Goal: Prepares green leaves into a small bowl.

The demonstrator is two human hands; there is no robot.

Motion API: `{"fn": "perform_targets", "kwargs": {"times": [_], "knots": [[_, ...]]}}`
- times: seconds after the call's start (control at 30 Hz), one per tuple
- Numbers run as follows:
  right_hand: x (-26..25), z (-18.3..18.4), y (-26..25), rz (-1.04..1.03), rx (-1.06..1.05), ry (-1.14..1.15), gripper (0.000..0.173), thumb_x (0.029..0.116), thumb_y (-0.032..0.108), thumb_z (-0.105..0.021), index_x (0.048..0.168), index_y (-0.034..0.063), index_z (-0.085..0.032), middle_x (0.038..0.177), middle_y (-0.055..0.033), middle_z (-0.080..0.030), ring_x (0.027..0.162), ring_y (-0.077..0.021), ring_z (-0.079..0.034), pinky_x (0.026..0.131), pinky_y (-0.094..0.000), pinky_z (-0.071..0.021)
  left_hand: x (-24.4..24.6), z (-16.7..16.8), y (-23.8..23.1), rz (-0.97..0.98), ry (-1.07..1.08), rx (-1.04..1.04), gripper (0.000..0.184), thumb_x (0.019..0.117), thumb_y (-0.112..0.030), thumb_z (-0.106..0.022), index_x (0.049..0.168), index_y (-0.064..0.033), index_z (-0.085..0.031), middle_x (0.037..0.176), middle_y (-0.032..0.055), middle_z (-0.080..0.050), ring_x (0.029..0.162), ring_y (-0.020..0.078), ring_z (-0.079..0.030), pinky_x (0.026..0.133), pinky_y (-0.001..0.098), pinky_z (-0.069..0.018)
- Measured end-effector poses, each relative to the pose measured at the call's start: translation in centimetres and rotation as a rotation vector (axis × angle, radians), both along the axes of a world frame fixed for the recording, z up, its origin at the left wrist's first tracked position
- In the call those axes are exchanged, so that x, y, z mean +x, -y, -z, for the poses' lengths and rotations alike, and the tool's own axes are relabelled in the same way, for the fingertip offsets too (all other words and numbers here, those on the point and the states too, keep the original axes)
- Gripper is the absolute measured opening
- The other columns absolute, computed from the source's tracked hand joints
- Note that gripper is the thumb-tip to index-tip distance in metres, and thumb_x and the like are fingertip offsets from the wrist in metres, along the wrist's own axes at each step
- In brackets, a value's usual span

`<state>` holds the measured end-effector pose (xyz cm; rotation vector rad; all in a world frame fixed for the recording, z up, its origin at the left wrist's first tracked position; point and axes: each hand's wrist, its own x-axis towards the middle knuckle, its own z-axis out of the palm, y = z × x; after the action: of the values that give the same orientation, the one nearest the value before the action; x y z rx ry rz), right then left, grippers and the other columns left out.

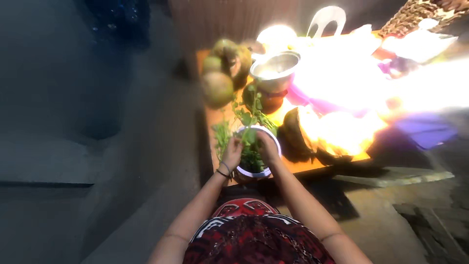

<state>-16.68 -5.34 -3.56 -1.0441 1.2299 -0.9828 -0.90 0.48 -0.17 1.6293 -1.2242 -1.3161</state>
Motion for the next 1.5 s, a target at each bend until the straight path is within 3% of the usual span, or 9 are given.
{"fn": "perform_targets", "kwargs": {"times": [0.2, 0.33, 0.63, 0.83, 1.0, 1.13, 1.27, 1.37, 1.5], "knots": [[-0.9, -2.0, 1.6, -0.183, 0.009, -0.083, 0.024, 0.1012, 0.013, -0.066, 0.120, -0.0012, -0.067, 0.103, -0.0105, -0.070, 0.085, -0.0123, -0.065, 0.079, -0.0332, -0.0570, -1.2, 1.4, 1.5, -0.013, 0.034, -0.101, 0.026, 0.1094, -0.017, -0.048, 0.123, 0.0028, -0.057, 0.100, 0.0184, -0.064, 0.084, 0.0254, -0.062, 0.078, 0.0457, -0.0522], [-3.1, -1.5, 1.9, -0.336, -0.117, -0.262, 0.019, 0.0952, 0.009, -0.073, 0.111, -0.0022, -0.071, 0.100, -0.0145, -0.071, 0.088, -0.0179, -0.068, 0.084, -0.0392, -0.0575, -2.2, 1.4, 1.8, -0.031, 0.030, -0.072, 0.031, 0.1095, -0.015, -0.046, 0.136, 0.0005, -0.054, 0.104, 0.0196, -0.066, 0.089, 0.0267, -0.063, 0.082, 0.0463, -0.0522], [-3.6, -3.0, 1.9, -0.739, -0.365, -0.802, 0.027, 0.1061, 0.018, -0.056, 0.122, 0.0003, -0.070, 0.110, -0.0230, -0.073, 0.107, -0.0410, -0.070, 0.097, -0.0616, -0.0517, -4.3, 2.8, 2.0, -0.095, 0.078, -0.082, 0.030, 0.1090, -0.016, -0.048, 0.133, -0.0018, -0.057, 0.099, 0.0174, -0.066, 0.081, 0.0248, -0.062, 0.077, 0.0446, -0.0525], [-3.9, -1.0, 1.9, -0.404, -0.126, -0.288, 0.018, 0.0985, 0.011, -0.061, 0.094, 0.0002, -0.074, 0.075, -0.0074, -0.067, 0.066, -0.0137, -0.061, 0.066, -0.0371, -0.0539, -5.8, 0.3, 1.0, -0.097, 0.096, -0.080, 0.027, 0.1106, -0.019, -0.045, 0.128, -0.0011, -0.057, 0.087, 0.0137, -0.062, 0.069, 0.0190, -0.055, 0.065, 0.0375, -0.0480], [-2.9, 0.6, 2.3, -0.159, 0.249, 0.127, 0.026, 0.1074, 0.016, -0.047, 0.092, 0.0031, -0.064, 0.068, 0.0009, -0.059, 0.056, -0.0075, -0.055, 0.055, -0.0249, -0.0508, -5.9, 1.0, 0.7, -0.146, 0.039, -0.040, 0.028, 0.1114, -0.018, -0.041, 0.130, -0.0024, -0.054, 0.087, 0.0120, -0.058, 0.065, 0.0164, -0.050, 0.060, 0.0339, -0.0448], [-3.6, 1.9, 3.3, -0.299, 0.078, -0.105, 0.020, 0.1026, 0.014, -0.062, 0.111, -0.0017, -0.071, 0.098, -0.0107, -0.072, 0.087, -0.0161, -0.068, 0.082, -0.0375, -0.0569, -5.9, 1.3, -0.6, -0.205, 0.017, 0.023, 0.026, 0.1116, -0.020, -0.042, 0.129, -0.0052, -0.055, 0.076, 0.0066, -0.052, 0.057, 0.0127, -0.042, 0.053, 0.0296, -0.0391], [-3.9, 2.4, 3.6, -0.340, -0.100, -0.163, 0.064, 0.0896, 0.014, -0.077, 0.147, 0.0017, -0.051, 0.147, -0.0215, -0.053, 0.134, -0.0292, -0.055, 0.110, -0.0476, -0.0479, -4.5, 1.4, -0.7, -0.188, -0.007, 0.079, 0.027, 0.1124, -0.018, -0.038, 0.131, -0.0041, -0.051, 0.079, 0.0067, -0.053, 0.055, 0.0114, -0.046, 0.052, 0.0269, -0.0427], [-4.1, 1.7, 4.1, -0.199, -0.304, -0.137, 0.058, 0.0949, 0.013, -0.069, 0.148, 0.0025, -0.050, 0.151, -0.0212, -0.049, 0.132, -0.0270, -0.055, 0.108, -0.0418, -0.0491, -3.5, 1.3, 0.1, -0.168, -0.008, 0.076, 0.026, 0.1119, -0.015, -0.039, 0.130, -0.0011, -0.050, 0.087, 0.0083, -0.057, 0.060, 0.0111, -0.051, 0.056, 0.0267, -0.0466], [-3.9, 0.6, 5.1, -0.285, -0.529, -0.243, 0.030, 0.1004, 0.009, -0.062, 0.127, -0.0034, -0.067, 0.128, -0.0206, -0.067, 0.116, -0.0258, -0.066, 0.102, -0.0414, -0.0536, -2.6, 1.2, 1.3, -0.114, -0.026, 0.021, 0.022, 0.1096, -0.013, -0.044, 0.124, 0.0000, -0.055, 0.089, 0.0086, -0.062, 0.063, 0.0105, -0.054, 0.057, 0.0259, -0.0480]]}}
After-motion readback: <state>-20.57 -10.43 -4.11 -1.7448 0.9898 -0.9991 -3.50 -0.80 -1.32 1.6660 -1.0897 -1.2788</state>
